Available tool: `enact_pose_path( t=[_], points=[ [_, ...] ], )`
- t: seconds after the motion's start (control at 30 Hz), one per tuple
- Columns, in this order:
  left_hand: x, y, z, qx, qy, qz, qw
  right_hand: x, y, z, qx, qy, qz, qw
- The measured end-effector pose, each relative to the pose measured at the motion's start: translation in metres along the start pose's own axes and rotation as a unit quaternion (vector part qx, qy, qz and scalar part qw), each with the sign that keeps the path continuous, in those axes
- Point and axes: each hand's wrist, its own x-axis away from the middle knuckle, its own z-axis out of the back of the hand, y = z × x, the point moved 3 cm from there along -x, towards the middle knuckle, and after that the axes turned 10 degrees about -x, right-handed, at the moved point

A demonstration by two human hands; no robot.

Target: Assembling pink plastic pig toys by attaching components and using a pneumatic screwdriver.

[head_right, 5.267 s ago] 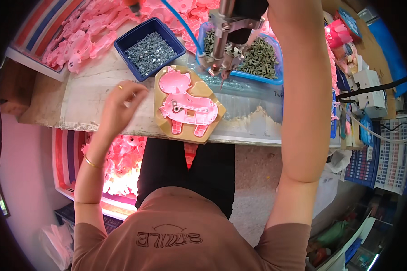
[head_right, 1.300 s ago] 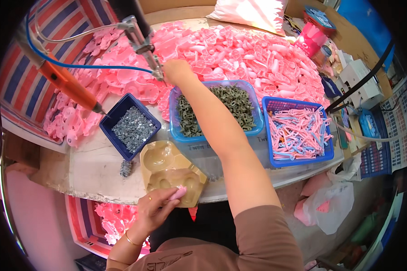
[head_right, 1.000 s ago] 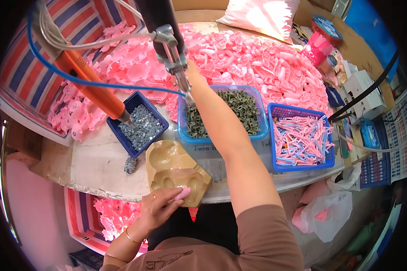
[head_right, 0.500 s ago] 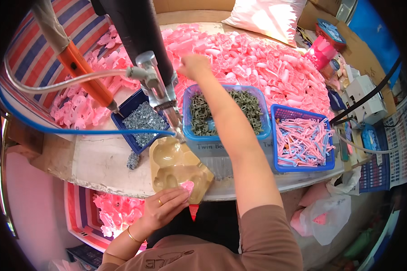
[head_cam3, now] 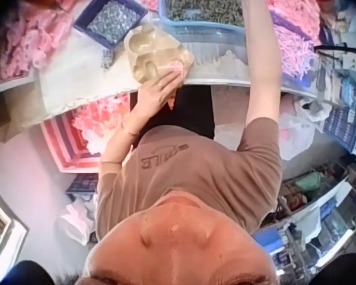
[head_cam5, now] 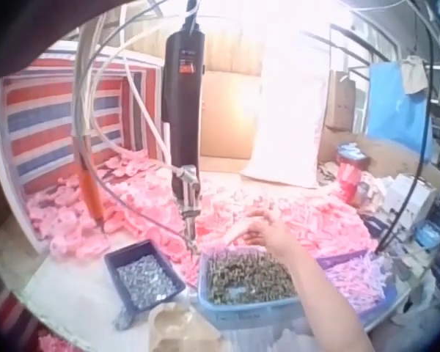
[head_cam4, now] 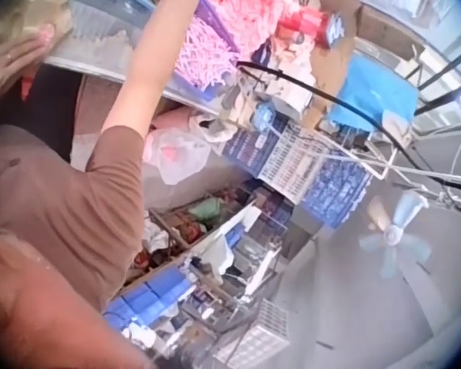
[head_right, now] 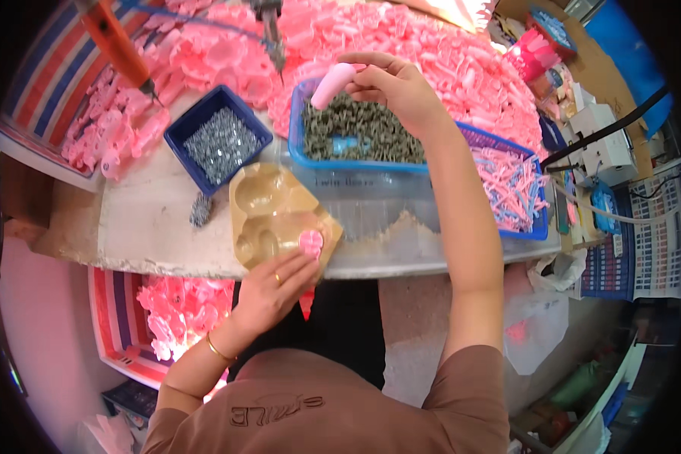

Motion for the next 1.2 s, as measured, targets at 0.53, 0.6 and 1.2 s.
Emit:
enact_pose_path(
  t=[0.53,0.6,1.2],
  points=[
    [0.034,-0.008,0.039,0.035,0.09,-0.076,0.992,0.091,0.077,-0.138,0.435,-0.287,-0.046,0.852],
    [0.037,-0.037,0.048,0.008,0.123,-0.033,0.992,0.092,0.073,-0.146,0.469,-0.285,0.015,0.836],
    [0.032,-0.278,0.112,0.019,0.244,0.347,0.905,0.097,0.064,-0.129,0.36,-0.214,-0.087,0.904]
  ],
)
